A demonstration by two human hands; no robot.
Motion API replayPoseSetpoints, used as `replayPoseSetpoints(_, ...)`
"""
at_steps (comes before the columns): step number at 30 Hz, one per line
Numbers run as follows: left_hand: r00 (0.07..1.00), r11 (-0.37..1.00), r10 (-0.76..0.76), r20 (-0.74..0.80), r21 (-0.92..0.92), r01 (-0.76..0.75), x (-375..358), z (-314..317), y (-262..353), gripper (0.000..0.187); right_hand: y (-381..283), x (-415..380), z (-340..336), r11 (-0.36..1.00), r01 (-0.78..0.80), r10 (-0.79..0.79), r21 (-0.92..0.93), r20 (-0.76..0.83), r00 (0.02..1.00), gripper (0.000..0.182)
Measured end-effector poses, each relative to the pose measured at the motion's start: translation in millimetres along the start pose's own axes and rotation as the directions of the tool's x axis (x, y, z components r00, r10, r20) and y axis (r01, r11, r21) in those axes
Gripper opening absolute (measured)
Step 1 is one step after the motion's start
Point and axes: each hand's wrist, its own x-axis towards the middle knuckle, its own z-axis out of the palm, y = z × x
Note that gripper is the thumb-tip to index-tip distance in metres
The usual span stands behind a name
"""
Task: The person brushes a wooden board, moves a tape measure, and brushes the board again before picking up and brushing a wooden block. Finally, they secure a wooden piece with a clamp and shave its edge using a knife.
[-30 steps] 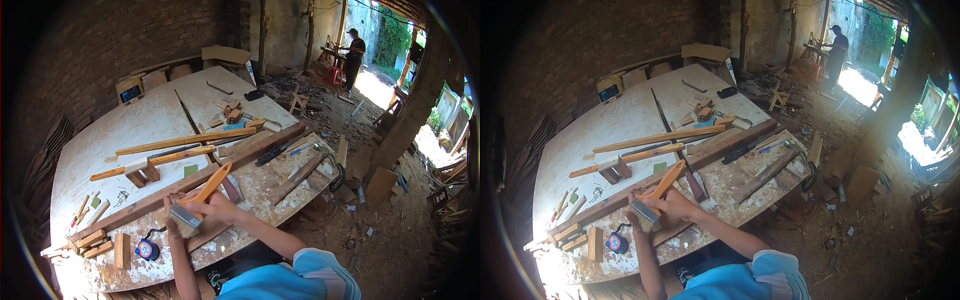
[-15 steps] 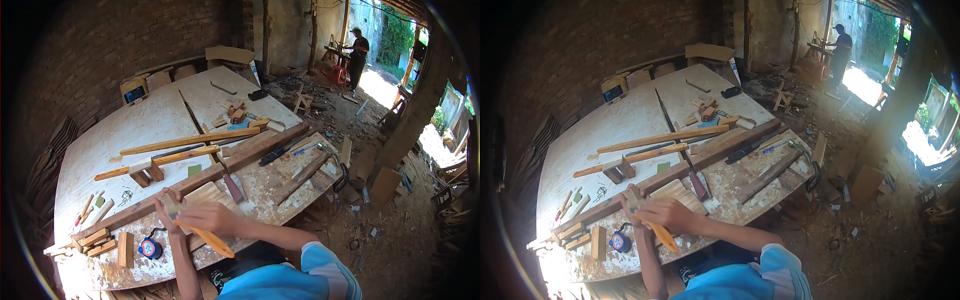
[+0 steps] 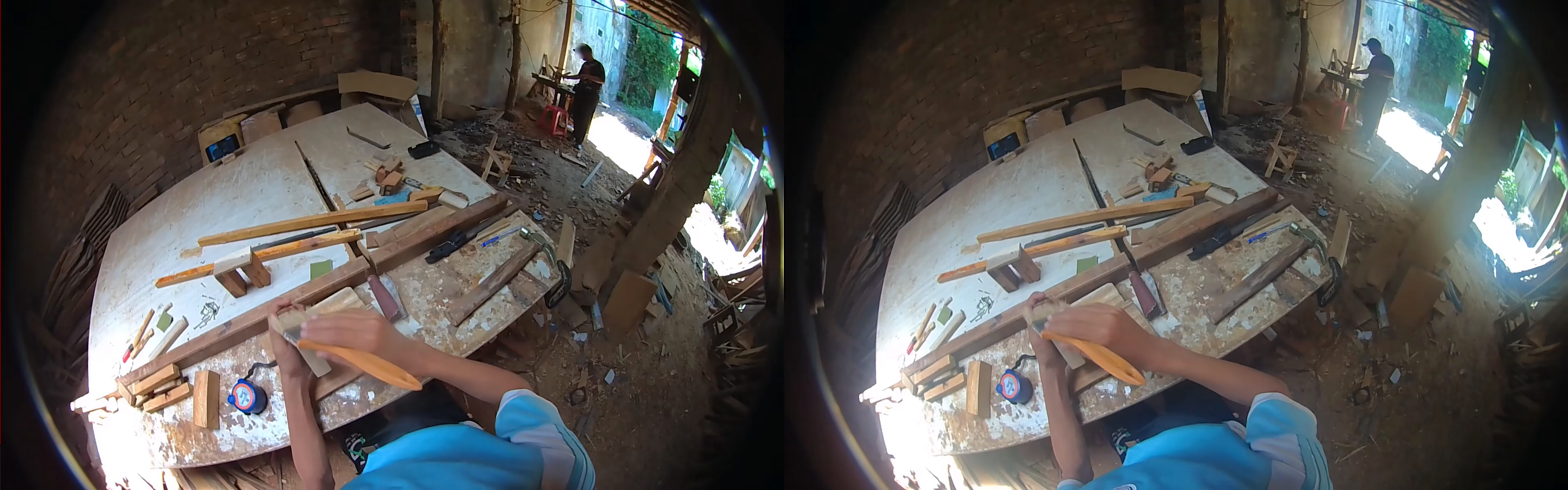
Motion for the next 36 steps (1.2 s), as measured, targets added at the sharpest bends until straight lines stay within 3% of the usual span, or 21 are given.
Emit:
replayPoseSetpoints(1, 0.998, 1.0, -0.018, -0.068, 0.022, 0.019, -3, 9, 4, 0.032, 0, 2, 2, 1.0, 0.012, -0.013, -0.016, -0.032, 0.999, 0.032)
replayPoseSetpoints(2, 0.991, 0.996, -0.052, -0.123, -0.079, 0.042, 0, 1, -8, 0.034, 6, -7, 7, 1.0, -0.011, 0.009, 0.016, 0.099, 0.995, 0.036)
replayPoseSetpoints(3, 0.97, 0.961, -0.19, -0.151, -0.23, 0.152, 1, 4, -2, 0.035, 7, -16, 12, 1.0, -0.01, 0.01, 0.0, 0.113, 0.994, 0.034)
replayPoseSetpoints(4, 0.99, 0.965, -0.127, 0.065, -0.221, 0.138, 5, -16, -8, 0.038, 7, -26, 16, 1.0, -0.002, 0.002, -0.002, 0.131, 0.991, 0.032)
replayPoseSetpoints(5, 0.981, 0.968, -0.189, -0.039, -0.178, 0.179, 5, -10, -1, 0.038, 6, -32, 19, 1.0, 0.019, -0.018, 0.0, 0.158, 0.987, 0.031)
replayPoseSetpoints(7, 0.977, 0.966, -0.211, 0.001, -0.156, 0.209, 6, -12, 8, 0.046, -1, -44, 20, 0.942, -0.255, 0.167, 0.22, 0.351, 0.921, 0.031)
replayPoseSetpoints(8, 0.976, 0.962, -0.216, -0.011, -0.173, 0.211, 3, -8, 16, 0.05, -3, -48, 21, 0.918, -0.331, 0.212, 0.217, 0.436, 0.875, 0.031)
replayPoseSetpoints(10, 0.99, 0.901, -0.143, 0.018, -0.412, 0.137, 6, -9, 16, 0.055, -2, -55, 18, 0.869, -0.473, 0.315, 0.145, 0.575, 0.755, 0.031)
replayPoseSetpoints(14, 0.99, 0.739, -0.144, -0.001, -0.665, 0.107, 10, -32, 12, 0.051, -3, -72, 14, 0.485, -0.751, 0.644, 0.448, 0.399, 0.653, 0.041)
replayPoseSetpoints(17, 0.99, 0.645, -0.135, 0.046, -0.754, 0.123, 16, -59, 6, 0.053, 6, -80, -9, 0.504, -0.722, 0.741, 0.474, 0.193, 0.643, 0.052)
replayPoseSetpoints(19, 0.995, 0.534, -0.084, 0.047, -0.841, 0.085, 14, -66, 6, 0.058, 13, -91, -32, 0.573, -0.756, 0.806, 0.316, -0.047, 0.59, 0.061)
replayPoseSetpoints(21, 0.991, 0.525, -0.125, -0.045, -0.85, 0.028, 15, -67, 8, 0.057, 23, -102, -48, 0.606, -0.78, 0.762, 0.159, -0.397, 0.511, 0.066)
replayPoseSetpoints(23, 0.943, 0.58, -0.246, -0.222, -0.814, -0.04, 16, -66, 9, 0.056, 28, -118, -65, 0.572, -0.816, 0.711, 0.082, -0.547, 0.443, 0.062)
replayPoseSetpoints(25, 0.903, 0.624, -0.343, -0.257, -0.781, 0.015, 19, -67, 8, 0.06, 52, -159, -76, 0.555, -0.831, 0.631, -0.033, -0.634, 0.447, 0.06)
replayPoseSetpoints(26, 0.916, 0.621, -0.345, -0.204, -0.781, 0.06, 19, -67, 6, 0.058, 61, -175, -80, 0.54, -0.837, 0.585, -0.089, -0.675, 0.45, 0.059)
replayPoseSetpoints(28, 0.935, 0.62, -0.341, -0.096, -0.771, 0.147, 20, -63, 7, 0.054, 60, -179, -88, 0.489, -0.87, 0.669, 0.069, -0.67, 0.323, 0.055)
replayPoseSetpoints(29, 0.911, 0.712, -0.387, -0.142, -0.674, 0.198, 19, -59, 8, 0.053, 61, -177, -90, 0.463, -0.874, 0.714, 0.151, -0.648, 0.266, 0.053)
replayPoseSetpoints(31, 0.851, 0.844, -0.452, -0.266, -0.435, 0.313, 11, -37, 24, 0.053, 61, -178, -90, 0.417, -0.904, 0.715, 0.095, -0.649, 0.262, 0.052)
replayPoseSetpoints(32, 0.861, 0.813, -0.489, -0.139, -0.43, 0.392, 1, -42, 20, 0.059, 63, -178, -91, 0.431, -0.9, 0.701, 0.069, -0.654, 0.285, 0.051)
replayPoseSetpoints(36, 0.819, 0.637, -0.566, 0.093, -0.582, 0.505, -55, -31, 55, 0.061, 69, -184, -93, 0.423, -0.902, 0.706, 0.083, -0.655, 0.271, 0.053)
